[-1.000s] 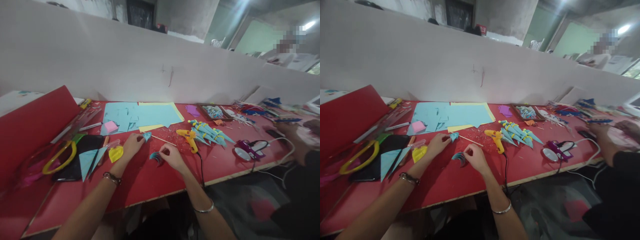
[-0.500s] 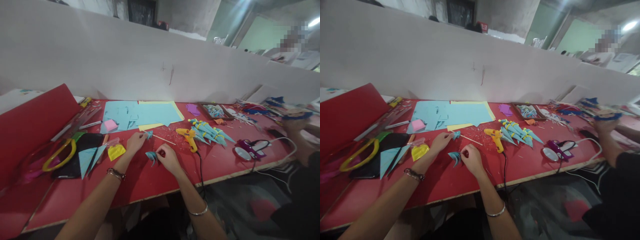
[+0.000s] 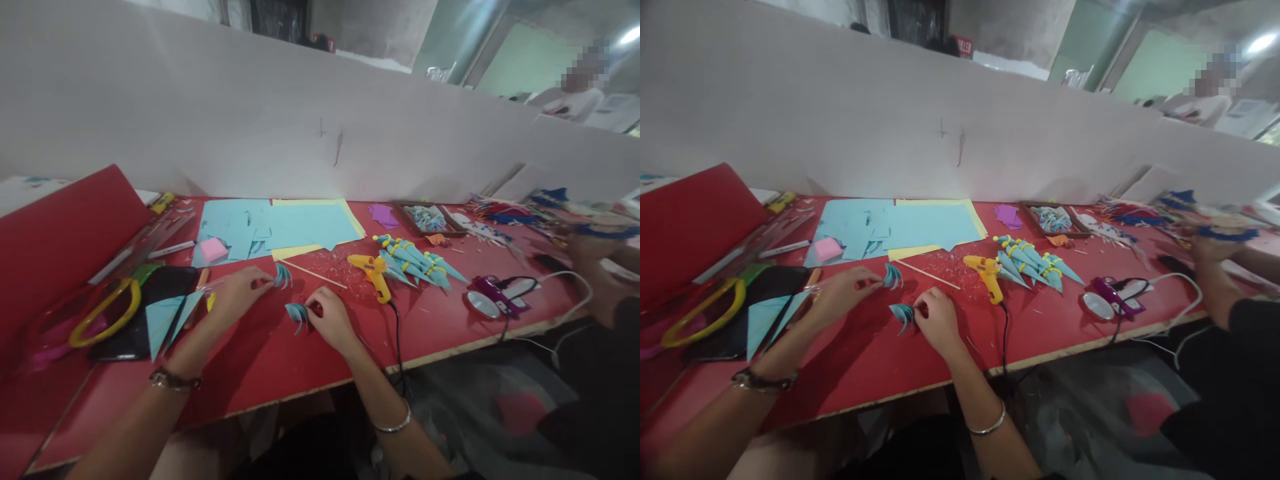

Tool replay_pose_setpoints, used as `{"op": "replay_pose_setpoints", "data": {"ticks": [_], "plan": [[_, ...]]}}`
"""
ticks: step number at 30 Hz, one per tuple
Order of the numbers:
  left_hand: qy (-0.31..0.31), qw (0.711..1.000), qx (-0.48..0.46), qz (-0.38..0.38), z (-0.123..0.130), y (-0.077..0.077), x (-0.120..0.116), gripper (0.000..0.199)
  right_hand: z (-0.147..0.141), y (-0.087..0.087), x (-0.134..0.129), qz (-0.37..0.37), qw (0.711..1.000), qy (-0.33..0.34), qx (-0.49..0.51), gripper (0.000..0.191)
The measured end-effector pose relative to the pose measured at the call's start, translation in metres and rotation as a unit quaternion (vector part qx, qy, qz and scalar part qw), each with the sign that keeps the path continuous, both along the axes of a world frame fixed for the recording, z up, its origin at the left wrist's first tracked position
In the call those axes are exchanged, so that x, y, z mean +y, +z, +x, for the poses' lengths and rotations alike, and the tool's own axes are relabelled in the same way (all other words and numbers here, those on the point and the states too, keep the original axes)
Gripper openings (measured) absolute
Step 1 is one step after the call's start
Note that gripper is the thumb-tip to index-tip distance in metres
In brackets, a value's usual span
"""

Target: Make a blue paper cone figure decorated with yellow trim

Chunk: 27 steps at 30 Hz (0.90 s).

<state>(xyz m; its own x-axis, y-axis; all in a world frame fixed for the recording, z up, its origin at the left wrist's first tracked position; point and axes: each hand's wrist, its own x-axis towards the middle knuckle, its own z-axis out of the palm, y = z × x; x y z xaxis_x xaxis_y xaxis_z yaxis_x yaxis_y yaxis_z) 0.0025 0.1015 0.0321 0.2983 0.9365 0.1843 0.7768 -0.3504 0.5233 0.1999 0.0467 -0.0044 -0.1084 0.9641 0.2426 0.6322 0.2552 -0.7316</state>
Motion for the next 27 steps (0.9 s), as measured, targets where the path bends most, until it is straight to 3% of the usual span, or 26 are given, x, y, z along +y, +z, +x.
{"op": "replay_pose_setpoints", "data": {"ticks": [4,10,20,27], "plan": [[-0.029,0.997,0.072,0.003,-0.012,0.007,-0.015,0.026,0.001,0.002,0.000,-0.006,1.000,0.008,-0.016,0.009],[-0.053,0.991,0.124,0.018,-0.014,0.000,-0.022,0.028,0.002,0.002,-0.001,-0.008,1.000,0.010,-0.025,0.010],[-0.059,0.994,0.085,0.022,-0.020,-0.009,-0.017,0.023,0.001,0.003,0.000,-0.007,0.999,0.011,-0.032,0.010],[-0.067,0.994,0.074,0.037,-0.027,-0.001,-0.020,0.024,0.001,0.003,-0.001,-0.012,0.999,0.007,-0.040,0.011]]}}
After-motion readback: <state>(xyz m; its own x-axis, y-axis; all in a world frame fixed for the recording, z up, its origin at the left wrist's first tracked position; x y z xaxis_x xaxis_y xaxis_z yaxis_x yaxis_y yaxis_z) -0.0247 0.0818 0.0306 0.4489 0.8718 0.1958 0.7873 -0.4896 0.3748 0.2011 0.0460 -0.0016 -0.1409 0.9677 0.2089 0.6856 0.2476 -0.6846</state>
